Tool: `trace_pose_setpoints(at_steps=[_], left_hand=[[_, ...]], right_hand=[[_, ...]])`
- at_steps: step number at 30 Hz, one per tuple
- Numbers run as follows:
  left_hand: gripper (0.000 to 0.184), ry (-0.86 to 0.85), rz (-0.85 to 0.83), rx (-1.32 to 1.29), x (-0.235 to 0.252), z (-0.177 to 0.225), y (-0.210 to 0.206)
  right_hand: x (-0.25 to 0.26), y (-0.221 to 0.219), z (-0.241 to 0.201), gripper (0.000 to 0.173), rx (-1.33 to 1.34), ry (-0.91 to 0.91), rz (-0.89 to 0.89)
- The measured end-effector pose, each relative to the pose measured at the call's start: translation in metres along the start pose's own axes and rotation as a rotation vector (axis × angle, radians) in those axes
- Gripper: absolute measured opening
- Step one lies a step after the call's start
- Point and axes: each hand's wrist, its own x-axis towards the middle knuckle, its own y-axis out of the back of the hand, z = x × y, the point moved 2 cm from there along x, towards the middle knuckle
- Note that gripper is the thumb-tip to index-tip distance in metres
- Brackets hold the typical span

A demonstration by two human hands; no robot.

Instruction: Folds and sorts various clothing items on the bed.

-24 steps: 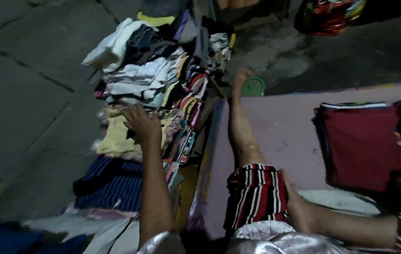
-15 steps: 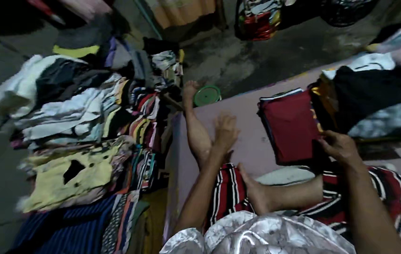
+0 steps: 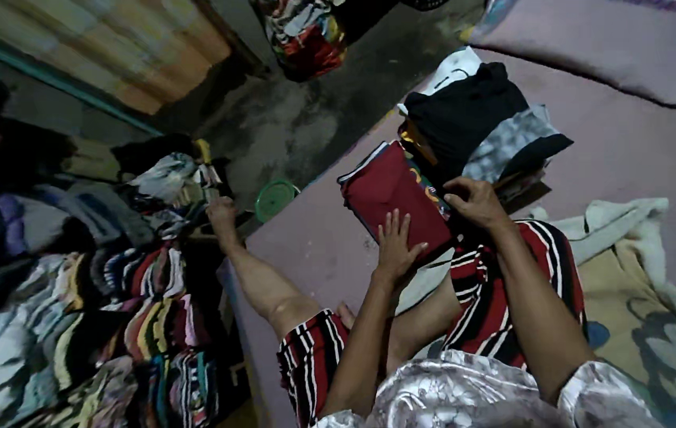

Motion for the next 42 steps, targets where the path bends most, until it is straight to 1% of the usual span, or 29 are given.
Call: trace_pose_setpoints(at_steps=[2,4,5,6,7,8,9,10,11,14,16,18,21,23,24,26,28,30,32,33,35,37,38,39,40,41,42], left_hand=[[0.095,-0.018,-0.009,0.008,-0.005,0.007,0.0],[0.095,-0.076,0.028,0.001,-0.009,0.015,-0.008],[0.089,-0.105,0.052,-0.002,-0.011,0.02,-0.013],[0.078,-0.118,0.076,-0.006,-0.012,0.025,-0.016],[0.062,-0.108,0.105,-0.024,-0.012,0.03,-0.017],[0.047,-0.08,0.13,-0.064,-0.01,0.033,-0.016],[0.037,-0.048,0.151,-0.107,-0.007,0.035,-0.013],[0.032,-0.014,0.157,-0.15,-0.003,0.034,-0.009],[0.031,0.026,0.143,-0.199,0.0,0.031,-0.004],[0.04,0.138,0.081,-0.358,0.002,0.023,0.012],[0.043,0.169,0.075,-0.401,0.003,0.02,0.015],[0.041,0.123,0.094,-0.339,0.003,0.021,0.008],[0.036,0.025,0.134,-0.129,-0.002,0.034,-0.013],[0.037,0.026,0.142,-0.07,-0.007,0.043,-0.018],[0.035,0.038,0.135,-0.088,-0.007,0.045,-0.014],[0.033,0.109,0.058,-0.187,-0.002,0.046,0.008],[0.035,0.223,-0.029,-0.32,0.009,0.038,0.04],[0.037,0.299,-0.01,-0.433,0.024,0.017,0.073],[0.038,0.286,0.121,-0.46,0.039,0.0,0.113],[0.037,0.276,0.205,-0.468,0.048,-0.002,0.137],[0.036,0.231,0.339,-0.445,0.055,0.004,0.181],[0.034,0.156,0.407,-0.369,0.05,0.022,0.205],[0.032,0.127,0.395,-0.323,0.042,0.034,0.205],[0.032,0.106,0.342,-0.281,0.032,0.045,0.197],[0.031,0.081,0.274,-0.241,0.026,0.052,0.178],[0.03,0.049,0.195,-0.194,0.023,0.052,0.149],[0.03,0.014,0.111,-0.149,0.024,0.048,0.11]], right_hand=[[0.004,-0.001,-0.001,0.021,-0.002,-0.01,-0.013],[0.008,-0.001,-0.001,0.022,-0.001,-0.002,-0.015],[0.01,-0.001,0.001,0.024,0.002,0.003,-0.02],[0.011,0.0,0.002,0.025,0.009,0.01,-0.028],[0.011,0.0,0.002,0.025,0.016,0.011,-0.032],[0.01,0.001,0.002,0.024,0.019,0.005,-0.037],[0.009,0.002,0.003,0.024,0.016,-0.003,-0.04],[0.009,0.002,0.004,0.024,0.011,-0.004,-0.043],[0.009,0.002,0.005,0.025,0.005,-0.006,-0.05],[0.009,0.001,0.002,0.025,-0.009,-0.007,-0.063],[0.01,0.001,0.001,0.025,-0.021,-0.018,-0.071],[0.01,0.001,0.001,0.024,-0.029,-0.018,-0.075],[0.009,0.0,0.003,0.024,-0.037,-0.016,-0.07],[0.008,0.0,0.004,0.024,-0.03,-0.011,-0.066],[0.007,0.0,0.004,0.025,-0.022,-0.003,-0.065],[0.006,0.002,0.004,0.025,-0.011,0.003,-0.061],[0.006,0.002,0.004,0.024,-0.001,-0.002,-0.06],[0.006,0.001,0.004,0.024,0.011,0.0,-0.059],[0.007,0.001,0.004,0.023,0.028,-0.008,-0.06],[0.007,0.001,0.004,0.023,0.03,-0.016,-0.06],[0.007,0.001,0.004,0.023,0.028,-0.021,-0.056],[0.007,0.001,0.004,0.024,0.013,-0.025,-0.058],[0.007,0.001,0.003,0.024,0.009,-0.031,-0.06],[0.007,0.001,0.002,0.025,0.002,-0.037,-0.065],[0.007,0.001,0.001,0.024,-0.001,-0.038,-0.068],[0.006,0.002,0.0,0.024,0.0,-0.04,-0.068],[0.006,0.002,0.0,0.024,0.001,-0.036,-0.064]])
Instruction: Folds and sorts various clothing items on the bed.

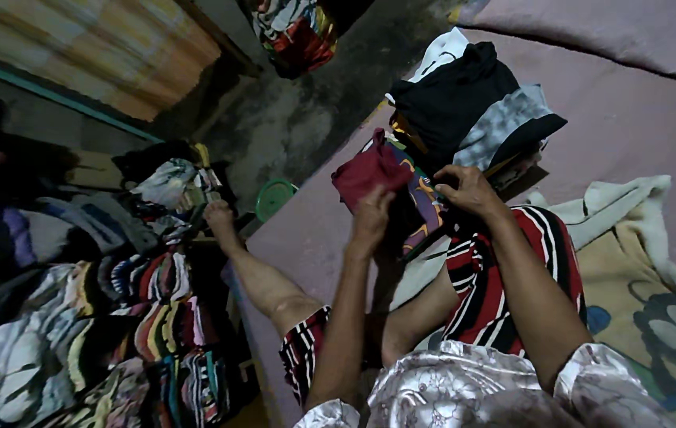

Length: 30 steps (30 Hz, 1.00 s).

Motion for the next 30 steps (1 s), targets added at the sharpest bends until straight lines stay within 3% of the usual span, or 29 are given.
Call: trace_pose_setpoints(at_steps=[2,5,8,13,19,30], left_hand=[[0.045,-0.029,-0.185,0.118,-0.016,-0.022,-0.082],[0.074,-0.084,-0.073,0.284,-0.041,-0.029,-0.145],[0.069,-0.013,-0.137,0.284,-0.036,-0.015,-0.135],[0.043,0.039,-0.162,0.139,-0.019,-0.016,-0.106],[0.043,0.08,-0.138,-0.024,-0.012,-0.02,-0.088],[0.045,0.081,-0.151,-0.014,-0.013,-0.02,-0.089]], right_hand=[[-0.001,0.0,0.002,0.024,-0.005,0.019,0.004],[-0.001,-0.001,0.006,0.024,-0.019,0.033,0.009],[-0.003,-0.001,0.005,0.024,-0.017,0.013,0.001],[-0.003,-0.001,0.001,0.026,-0.026,0.012,-0.005],[-0.003,0.0,0.002,0.025,-0.033,0.038,0.0],[-0.003,0.001,0.004,0.024,-0.044,0.065,0.011]])
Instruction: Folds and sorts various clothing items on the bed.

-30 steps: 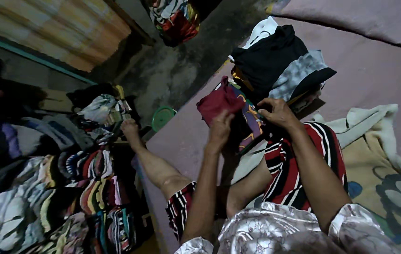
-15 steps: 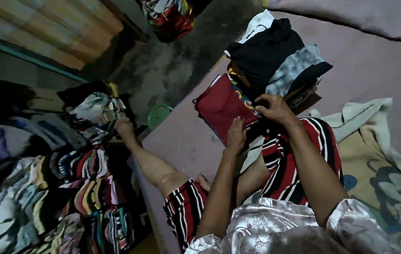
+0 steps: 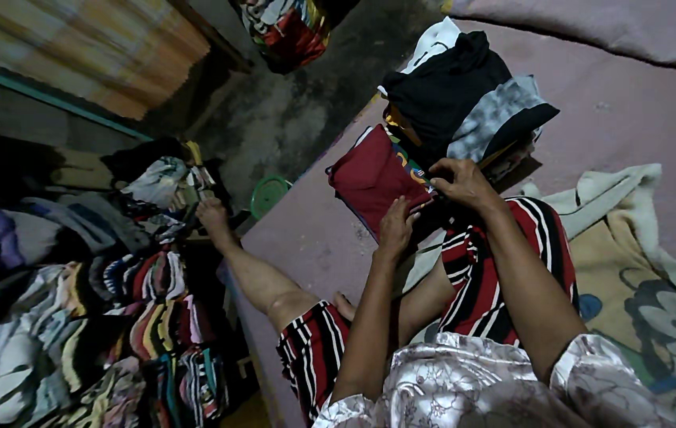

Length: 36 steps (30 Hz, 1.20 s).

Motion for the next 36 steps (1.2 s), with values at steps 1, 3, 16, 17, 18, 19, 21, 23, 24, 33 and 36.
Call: trace_pose_setpoints(at_steps=[1,3,16,17,18,19,21,23,24,33,36], left_hand=[[0.046,0.001,-0.01,0.019,0.0,0.0,-0.001],[0.048,-0.012,-0.038,0.08,-0.001,-0.002,-0.01],[0.061,-0.065,0.017,0.297,-0.008,-0.001,-0.041],[0.061,-0.067,0.022,0.298,-0.008,0.0,-0.041],[0.06,-0.073,0.032,0.298,-0.008,-0.001,-0.041],[0.06,-0.08,0.041,0.299,-0.009,-0.001,-0.042],[0.06,-0.075,0.037,0.302,-0.009,0.0,-0.041],[0.06,-0.056,0.012,0.31,-0.009,0.001,-0.04],[0.061,-0.053,0.005,0.314,-0.009,0.001,-0.04],[0.06,-0.067,0.017,0.324,-0.008,0.0,-0.042],[0.059,-0.082,0.041,0.332,-0.008,-0.002,-0.044]], right_hand=[[0.0,0.0,0.0,0.024,-0.001,0.002,0.001],[0.0,0.0,0.001,0.024,-0.002,0.003,0.0],[0.0,-0.002,0.0,0.024,0.018,-0.04,-0.008],[0.001,-0.002,0.0,0.024,0.012,-0.039,-0.008],[0.001,-0.002,0.0,0.024,0.009,-0.043,-0.009],[0.001,-0.001,0.0,0.024,0.01,-0.046,-0.013],[0.001,-0.001,0.001,0.024,0.006,-0.038,-0.018],[0.001,-0.002,0.002,0.024,-0.006,-0.024,-0.014],[0.001,-0.002,0.002,0.024,-0.012,-0.02,-0.012],[0.0,-0.001,0.0,0.023,-0.022,-0.015,-0.014],[0.001,-0.001,-0.001,0.023,-0.025,-0.017,-0.014]])
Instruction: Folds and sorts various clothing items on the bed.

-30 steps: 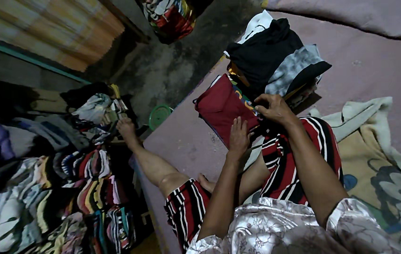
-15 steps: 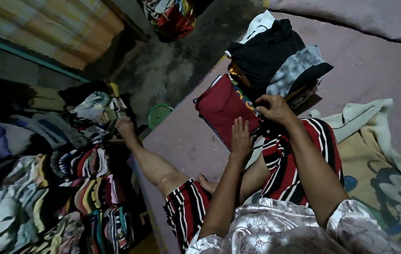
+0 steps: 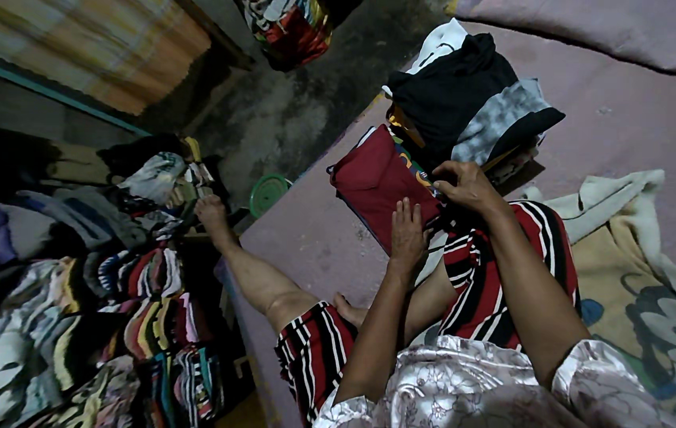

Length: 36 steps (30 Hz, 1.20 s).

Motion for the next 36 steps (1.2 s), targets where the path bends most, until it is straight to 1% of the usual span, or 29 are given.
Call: trace_pose_setpoints(at_steps=[4,7,11,36], left_hand=[[0.06,0.005,-0.009,-0.004,0.0,0.0008,0.0014],[0.058,-0.009,0.039,-0.024,-0.0006,-0.0001,-0.0006],[0.058,-0.016,0.048,-0.014,-0.001,-0.0004,-0.0015],[0.06,0.011,0.011,-0.018,-0.0011,0.001,-0.0016]], right_hand=[[0.0,-0.0005,0.0017,0.024,-0.004,0.004,0.003],[-0.0007,-0.0009,0.0016,0.025,0.003,0.001,0.0],[-0.0008,-0.0004,0.0008,0.023,-0.001,-0.003,-0.002],[-0.0005,-0.0001,0.0009,0.024,-0.015,0.002,-0.016]])
